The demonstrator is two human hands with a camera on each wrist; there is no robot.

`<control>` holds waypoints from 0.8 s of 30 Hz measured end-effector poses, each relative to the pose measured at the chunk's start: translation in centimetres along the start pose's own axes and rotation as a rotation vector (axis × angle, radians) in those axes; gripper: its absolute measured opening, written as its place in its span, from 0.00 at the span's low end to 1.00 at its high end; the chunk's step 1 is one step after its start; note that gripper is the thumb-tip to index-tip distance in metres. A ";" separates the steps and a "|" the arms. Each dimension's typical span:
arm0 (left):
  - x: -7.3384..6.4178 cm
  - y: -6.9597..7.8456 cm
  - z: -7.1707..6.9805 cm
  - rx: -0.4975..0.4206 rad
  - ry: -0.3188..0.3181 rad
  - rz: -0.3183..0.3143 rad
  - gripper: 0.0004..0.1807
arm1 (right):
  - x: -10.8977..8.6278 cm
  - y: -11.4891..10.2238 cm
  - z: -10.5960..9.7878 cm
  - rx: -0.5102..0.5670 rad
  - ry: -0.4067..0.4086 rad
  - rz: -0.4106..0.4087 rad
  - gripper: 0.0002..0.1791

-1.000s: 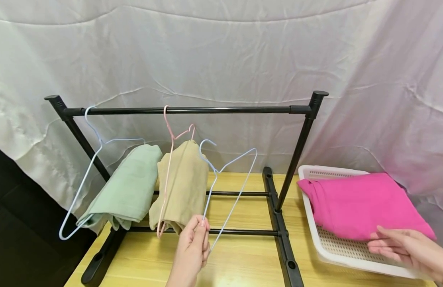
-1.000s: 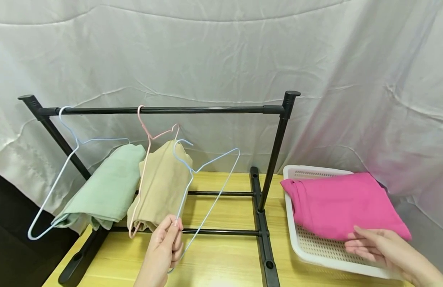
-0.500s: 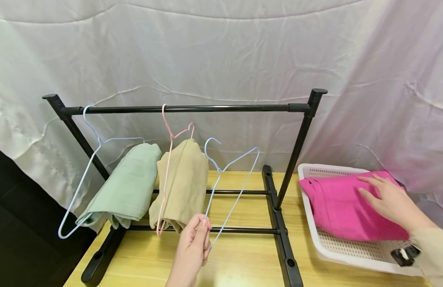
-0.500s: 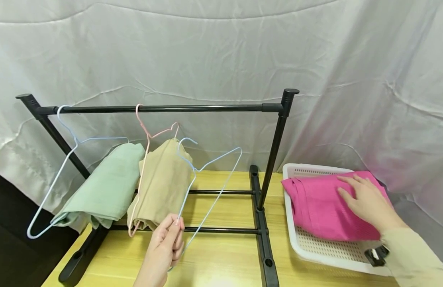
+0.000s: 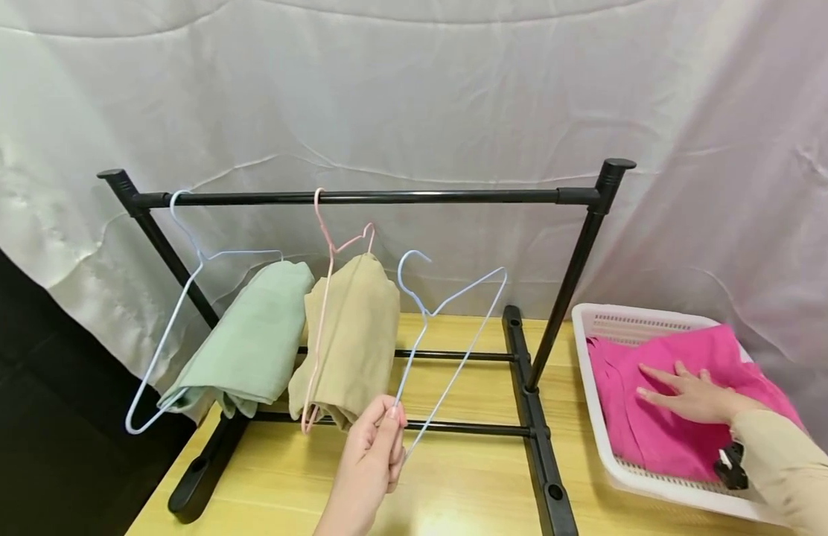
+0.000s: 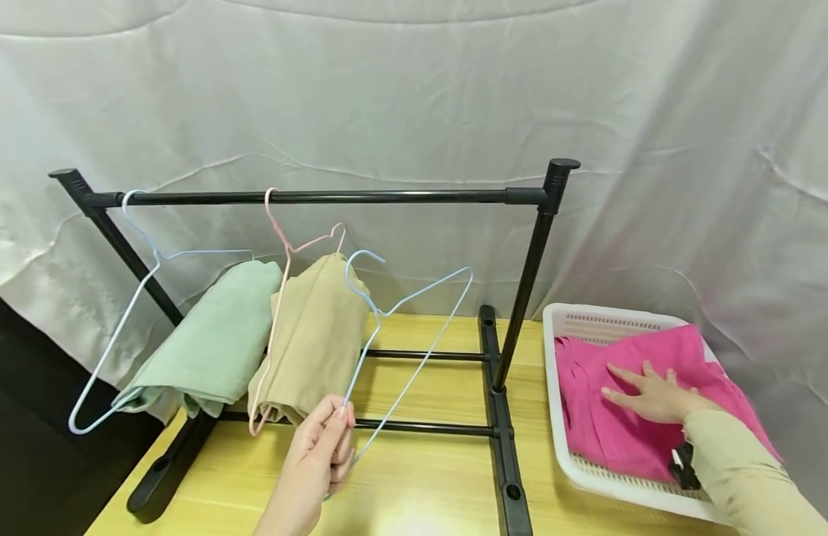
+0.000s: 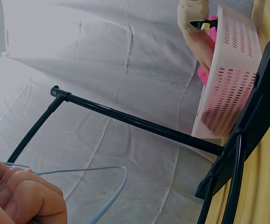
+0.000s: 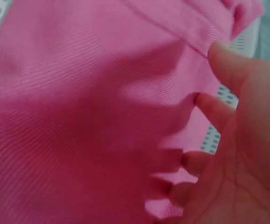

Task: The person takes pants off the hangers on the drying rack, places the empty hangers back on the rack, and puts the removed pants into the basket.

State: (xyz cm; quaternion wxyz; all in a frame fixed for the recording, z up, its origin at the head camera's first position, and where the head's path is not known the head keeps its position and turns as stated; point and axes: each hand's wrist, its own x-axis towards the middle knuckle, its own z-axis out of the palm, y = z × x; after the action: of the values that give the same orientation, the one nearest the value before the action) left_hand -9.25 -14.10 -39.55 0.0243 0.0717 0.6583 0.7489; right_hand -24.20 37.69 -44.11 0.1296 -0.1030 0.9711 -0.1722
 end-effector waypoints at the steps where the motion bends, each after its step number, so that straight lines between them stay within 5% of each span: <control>1: 0.0 0.0 0.1 0.000 -0.003 0.003 0.20 | 0.1 0.3 0.2 0.031 -0.020 -0.013 0.45; 9: 0.0 -0.2 0.3 -0.007 -0.009 -0.006 0.20 | 0.2 1.5 0.8 0.197 -0.177 0.039 0.51; 14: 0.1 -0.4 0.5 -0.013 -0.024 -0.016 0.20 | -0.8 1.6 0.6 0.103 -0.036 -0.045 0.43; 21: 0.1 -0.4 0.5 -0.031 -0.044 -0.035 0.20 | -1.8 2.2 -0.2 -0.181 0.239 -0.111 0.34; 24: 0.1 -0.4 0.4 -0.053 -0.060 -0.044 0.19 | -1.7 2.8 -0.2 -0.237 0.274 -0.122 0.35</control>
State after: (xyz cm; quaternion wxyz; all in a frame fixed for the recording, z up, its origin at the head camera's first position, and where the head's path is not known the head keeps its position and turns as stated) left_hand -9.31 -13.65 -39.86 0.0624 0.0789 0.6387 0.7629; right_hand -23.05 40.71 -44.55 -0.0277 -0.1518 0.9851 -0.0764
